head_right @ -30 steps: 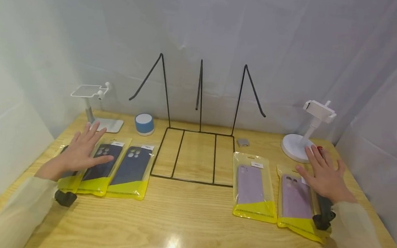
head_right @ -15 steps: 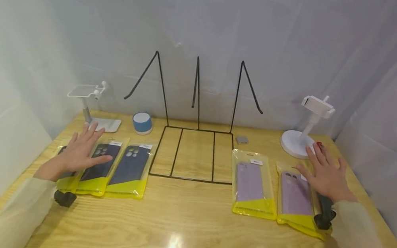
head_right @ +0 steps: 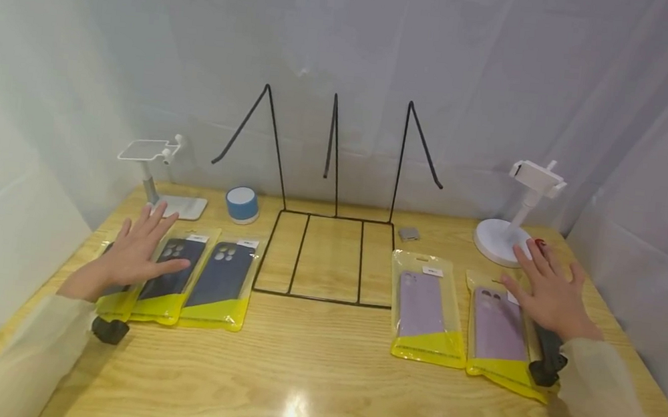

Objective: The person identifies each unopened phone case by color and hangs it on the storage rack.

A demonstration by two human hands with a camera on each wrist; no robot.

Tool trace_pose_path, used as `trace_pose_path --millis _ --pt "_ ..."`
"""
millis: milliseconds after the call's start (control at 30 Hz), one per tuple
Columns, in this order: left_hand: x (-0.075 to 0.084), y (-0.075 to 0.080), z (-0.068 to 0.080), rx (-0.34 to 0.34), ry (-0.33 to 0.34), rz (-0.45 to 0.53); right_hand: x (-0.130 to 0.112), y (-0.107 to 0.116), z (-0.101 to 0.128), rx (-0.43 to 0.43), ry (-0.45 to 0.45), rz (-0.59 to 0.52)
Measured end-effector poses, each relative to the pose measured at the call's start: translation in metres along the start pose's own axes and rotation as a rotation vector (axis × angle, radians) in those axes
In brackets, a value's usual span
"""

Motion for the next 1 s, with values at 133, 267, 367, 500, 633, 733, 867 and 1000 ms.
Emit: trace_pose_path --millis 133,267,367,500,633,733,867,1000 --pt "0.0004 -0.0005 -0.0013 0.006 -0.007 0.003 -0.0005 0.0012 0.0012 0.021 -0.005 -0.004" --pt "0.0011 -0.0012 -0.0015 0.007 -0.005 -0.001 -0.0005 0.0023 0.0008 0.02 -0.006 -0.002" --pt "0.0018 -0.0022 -0.0011 0.004 0.0 -0.008 -0.001 0.0023 0.0 0.015 -0.004 -0.003" --pt "0.0021 -0.0031 -0.0008 0.004 0.002 -0.017 -0.0025 0.0026 -0.0002 0.025 0.012 -0.021" --pt "0.0024 -0.0027 -0.0013 0.006 0.0 -0.026 -0.0039 0.003 -0.0004 0.044 0.032 -0.035" --pt "0.0028 -0.0023 -0.0018 0.009 -0.003 -0.028 -0.0045 0.0029 -0.001 0.051 0.037 -0.028" --pt "0.003 -0.0033 -0.0012 0.034 -0.021 0.002 -0.0059 0.0017 -0.0021 0.059 0.043 -0.026" --pt "0.0038 -0.0042 -0.0016 0.047 -0.031 0.03 -0.0089 0.0009 -0.0039 0.067 0.041 -0.035"
Point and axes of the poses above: each hand's wrist, its own z-axis away from the middle knuckle, its own y-axis out of the back of the hand, x = y × z, the point moved 4 cm from there along -z, towards the middle knuckle, and after that the axes turned 8 degrees about y, right-handed, at the moved point
